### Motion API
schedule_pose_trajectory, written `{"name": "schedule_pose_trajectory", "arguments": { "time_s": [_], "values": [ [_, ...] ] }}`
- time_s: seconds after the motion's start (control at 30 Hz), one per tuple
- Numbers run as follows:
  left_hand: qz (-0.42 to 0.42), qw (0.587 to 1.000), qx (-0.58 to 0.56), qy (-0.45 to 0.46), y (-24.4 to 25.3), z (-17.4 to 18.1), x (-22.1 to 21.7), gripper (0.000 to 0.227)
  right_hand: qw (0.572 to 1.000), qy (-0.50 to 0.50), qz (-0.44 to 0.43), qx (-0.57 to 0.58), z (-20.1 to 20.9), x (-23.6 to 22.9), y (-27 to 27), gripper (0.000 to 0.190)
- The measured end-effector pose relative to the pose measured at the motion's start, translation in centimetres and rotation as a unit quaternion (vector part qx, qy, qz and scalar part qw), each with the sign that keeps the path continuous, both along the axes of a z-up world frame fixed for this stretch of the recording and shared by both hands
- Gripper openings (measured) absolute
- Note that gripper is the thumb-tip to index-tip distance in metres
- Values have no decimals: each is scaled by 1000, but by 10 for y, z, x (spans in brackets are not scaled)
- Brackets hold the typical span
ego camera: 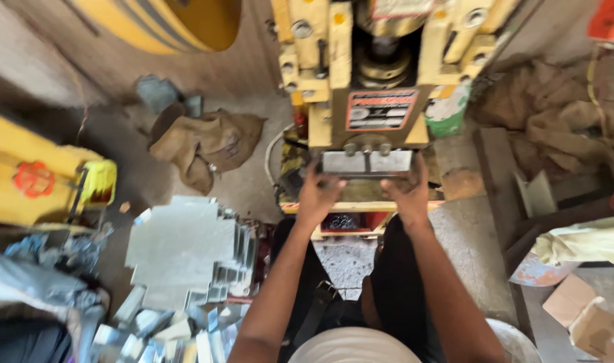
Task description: The person sits on the floor in a workshop and repeatedly places flat metal sheets into a yellow hydraulic press machine. They align the sheets under the press head, operate the machine to stamp or emboss the metal, and then remove the processed sheets to place them in a growing stack.
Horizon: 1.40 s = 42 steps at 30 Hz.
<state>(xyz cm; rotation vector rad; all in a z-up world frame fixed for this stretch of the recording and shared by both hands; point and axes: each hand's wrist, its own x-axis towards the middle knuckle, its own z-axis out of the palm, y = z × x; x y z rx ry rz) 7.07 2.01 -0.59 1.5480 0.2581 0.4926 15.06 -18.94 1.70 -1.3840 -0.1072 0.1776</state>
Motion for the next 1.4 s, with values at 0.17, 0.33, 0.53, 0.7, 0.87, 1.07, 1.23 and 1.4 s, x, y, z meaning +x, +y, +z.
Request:
{"name": "schedule_pose_trajectory", "arguments": {
  "time_s": [0.17,0.33,0.53,0.7,0.87,1.07,1.23,1.4],
  "values": [
    [-120,987,-111,13,1,40,-23,92,997,-43,52,-36,37,-5,-23,54],
    [-105,986,-69,106,-14,0,-79,69,978,142,91,124,17,-33,-38,51],
    [-61,981,-73,169,-33,-50,-142,49,994,77,-12,78,-49,-57,-30,40],
    [-36,975,96,195,-35,-62,-164,32,992,-40,65,98,-10,-122,13,57],
    [3,960,277,26,-15,-61,-150,34,945,-49,312,85,35,-191,62,58],
    [196,921,256,218,50,-3,-141,32,800,-30,596,61,75,-211,86,40],
    [405,758,444,252,155,-7,-186,65,879,54,465,87,53,-187,82,28],
    [353,666,379,536,216,-13,-282,79,921,39,377,94,35,-163,60,21]
  ]
}}
